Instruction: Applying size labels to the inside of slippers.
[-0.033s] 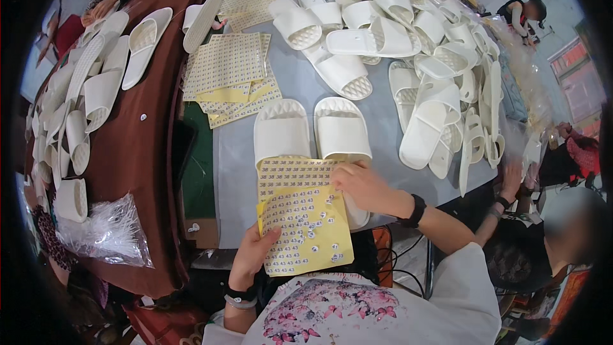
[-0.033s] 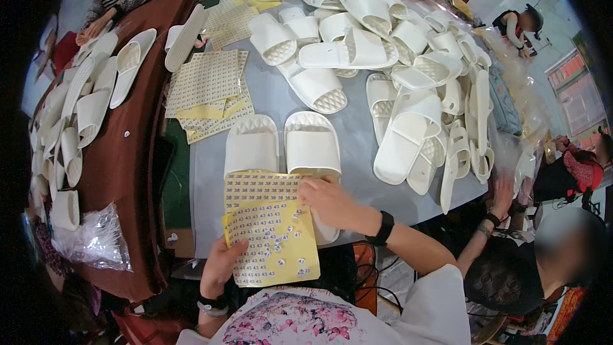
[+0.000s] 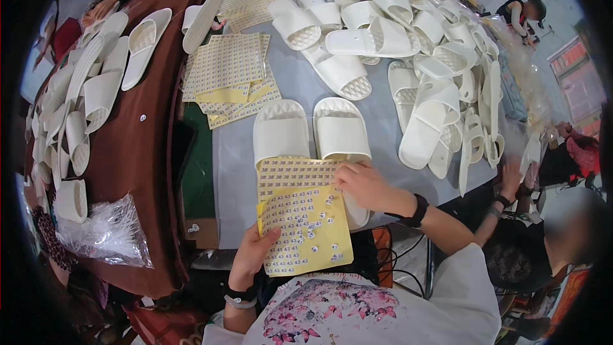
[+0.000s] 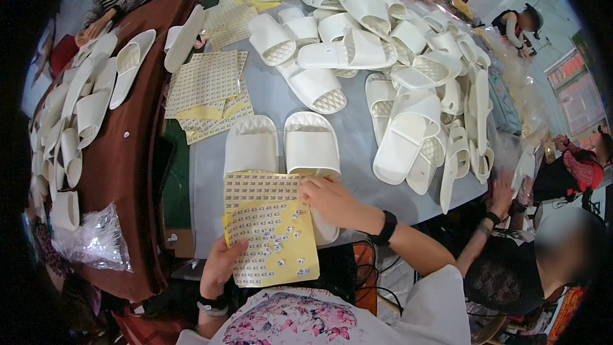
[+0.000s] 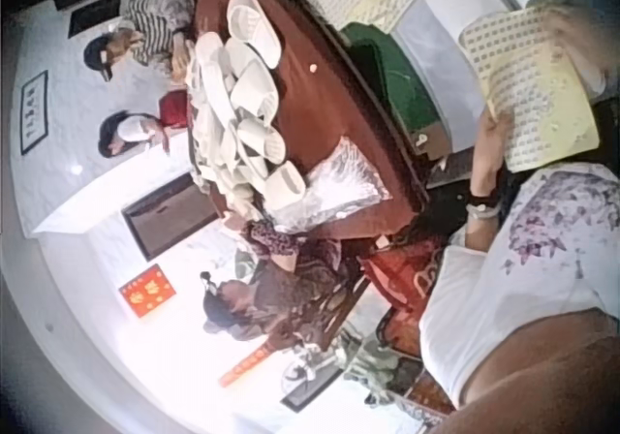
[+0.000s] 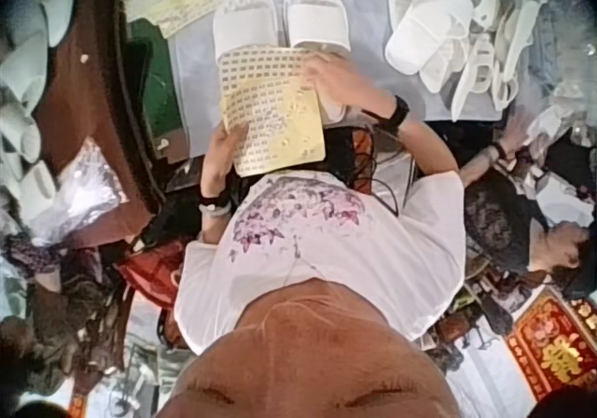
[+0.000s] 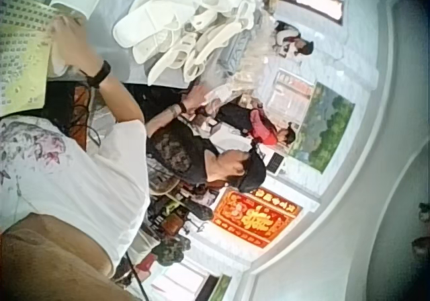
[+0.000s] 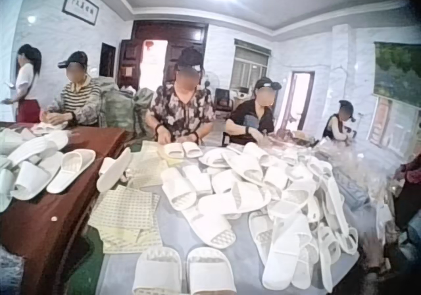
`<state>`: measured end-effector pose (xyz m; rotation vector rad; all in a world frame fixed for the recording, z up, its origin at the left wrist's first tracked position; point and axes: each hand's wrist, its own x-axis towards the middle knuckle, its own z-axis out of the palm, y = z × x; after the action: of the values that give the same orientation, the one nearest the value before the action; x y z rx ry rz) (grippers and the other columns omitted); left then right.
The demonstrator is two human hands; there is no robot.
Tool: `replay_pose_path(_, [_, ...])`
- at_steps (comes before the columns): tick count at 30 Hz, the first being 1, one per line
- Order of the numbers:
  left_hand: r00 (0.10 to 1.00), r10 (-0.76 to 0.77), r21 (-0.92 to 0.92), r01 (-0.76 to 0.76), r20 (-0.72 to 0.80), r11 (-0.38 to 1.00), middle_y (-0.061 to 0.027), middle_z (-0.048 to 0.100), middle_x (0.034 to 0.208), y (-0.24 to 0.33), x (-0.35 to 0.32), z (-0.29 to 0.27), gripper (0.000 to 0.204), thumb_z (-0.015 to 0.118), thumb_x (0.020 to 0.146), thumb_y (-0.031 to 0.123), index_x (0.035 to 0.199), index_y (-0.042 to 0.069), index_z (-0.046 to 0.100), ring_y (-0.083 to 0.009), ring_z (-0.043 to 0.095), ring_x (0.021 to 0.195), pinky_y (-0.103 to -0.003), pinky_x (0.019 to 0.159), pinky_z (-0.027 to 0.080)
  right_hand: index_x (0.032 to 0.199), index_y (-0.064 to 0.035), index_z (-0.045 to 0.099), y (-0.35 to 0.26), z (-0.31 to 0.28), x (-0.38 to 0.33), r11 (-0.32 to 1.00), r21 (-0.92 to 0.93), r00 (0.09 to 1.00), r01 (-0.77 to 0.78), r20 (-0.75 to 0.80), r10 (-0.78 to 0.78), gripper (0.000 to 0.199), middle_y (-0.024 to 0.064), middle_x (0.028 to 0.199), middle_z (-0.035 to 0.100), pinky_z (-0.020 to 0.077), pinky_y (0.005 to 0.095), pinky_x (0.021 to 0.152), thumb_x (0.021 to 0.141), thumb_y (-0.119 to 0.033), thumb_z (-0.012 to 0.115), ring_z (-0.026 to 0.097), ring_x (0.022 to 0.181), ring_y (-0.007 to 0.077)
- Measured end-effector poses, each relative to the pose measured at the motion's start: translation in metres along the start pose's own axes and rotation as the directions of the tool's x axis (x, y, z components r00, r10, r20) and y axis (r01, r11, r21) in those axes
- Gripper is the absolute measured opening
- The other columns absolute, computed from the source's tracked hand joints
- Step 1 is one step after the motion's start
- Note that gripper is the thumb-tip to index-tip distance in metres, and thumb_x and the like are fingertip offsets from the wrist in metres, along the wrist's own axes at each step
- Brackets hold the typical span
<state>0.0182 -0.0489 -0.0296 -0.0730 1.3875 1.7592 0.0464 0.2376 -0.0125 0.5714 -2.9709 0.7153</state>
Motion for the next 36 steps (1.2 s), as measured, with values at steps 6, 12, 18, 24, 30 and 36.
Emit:
replay_pose_path(6, [0.998, -0.038, -0.039, 0.036, -0.043, 0.999, -0.0073, 0.061, 0.097, 0.010, -0.016, -0.013, 0.025, 0.054, 0.086, 0.008, 0.108, -0.004, 0.053, -0.0118, 0.058, 0.081, -0.024, 0.071, 0.047, 0.087, -0.0062, 0.047, -0.007, -0.031, -0.018, 0.959, 0.207, 0.977, -0.192, 0.136, 0.166, 0.006, 0.0094, 0.091, 0.046, 0.0352, 0.0369, 0.079, 0.081, -0.005, 0.048, 0.048, 0.090, 0.0262])
replay_pose_path(12, [0.959, 0.181, -0.022, -0.190, -0.220, 0.982, -0.0085, 0.062, 0.097, 0.030, -0.040, -0.029, 0.025, 0.054, 0.083, 0.004, 0.106, -0.006, 0.054, -0.0136, 0.059, 0.081, -0.025, 0.070, 0.047, 0.084, -0.0064, 0.047, -0.011, -0.015, -0.029, 0.994, -0.083, 0.986, -0.067, 0.144, 0.078, 0.009, 0.0105, 0.089, 0.043, 0.0393, 0.0342, 0.070, 0.078, -0.005, 0.053, 0.048, 0.080, 0.0276])
replay_pose_path(18, [0.876, 0.332, -0.124, -0.395, -0.349, 0.910, -0.0094, 0.060, 0.101, 0.034, -0.040, -0.025, 0.029, 0.055, 0.083, 0.005, 0.110, -0.003, 0.051, -0.0148, 0.060, 0.085, -0.027, 0.074, 0.047, 0.086, -0.0042, 0.048, -0.015, -0.003, -0.031, 0.970, 0.140, 0.980, -0.199, 0.014, 0.199, 0.014, 0.0118, 0.085, 0.047, 0.0431, 0.0353, 0.067, 0.075, -0.005, 0.055, 0.052, 0.078, 0.0284])
replay_pose_path(24, [0.853, 0.360, -0.085, -0.419, -0.378, 0.904, -0.0091, 0.061, 0.100, 0.036, -0.029, -0.012, 0.025, 0.055, 0.084, 0.006, 0.107, -0.003, 0.053, -0.0136, 0.060, 0.084, -0.026, 0.073, 0.047, 0.093, -0.0039, 0.047, -0.014, -0.001, -0.035, 0.845, 0.431, 0.915, -0.315, -0.098, 0.391, 0.015, 0.0115, 0.085, 0.052, 0.0439, 0.0353, 0.064, 0.081, -0.007, 0.056, 0.056, 0.078, 0.0292])
replay_pose_path(30, [0.880, 0.323, -0.028, -0.354, -0.348, 0.935, -0.0073, 0.062, 0.097, 0.032, -0.030, -0.011, 0.025, 0.057, 0.085, 0.009, 0.107, -0.002, 0.054, -0.0118, 0.060, 0.079, -0.024, 0.069, 0.048, 0.090, -0.0047, 0.050, -0.009, -0.007, -0.038, 0.868, 0.410, 0.948, -0.279, -0.027, 0.318, 0.015, 0.0096, 0.083, 0.051, 0.0446, 0.0344, 0.063, 0.078, -0.007, 0.059, 0.057, 0.074, 0.0277])
replay_pose_path(36, [0.887, 0.266, 0.022, -0.278, -0.378, 0.960, -0.0059, 0.062, 0.095, 0.031, -0.035, -0.004, 0.024, 0.055, 0.086, 0.011, 0.107, -0.001, 0.054, -0.0099, 0.059, 0.078, -0.023, 0.068, 0.048, 0.085, -0.0062, 0.055, -0.044, -0.047, -0.010, 0.823, 0.428, 0.903, -0.372, -0.038, 0.428, 0.012, 0.0059, 0.087, 0.055, 0.0430, 0.0313, 0.065, 0.075, -0.009, 0.062, 0.055, 0.076, 0.0216])
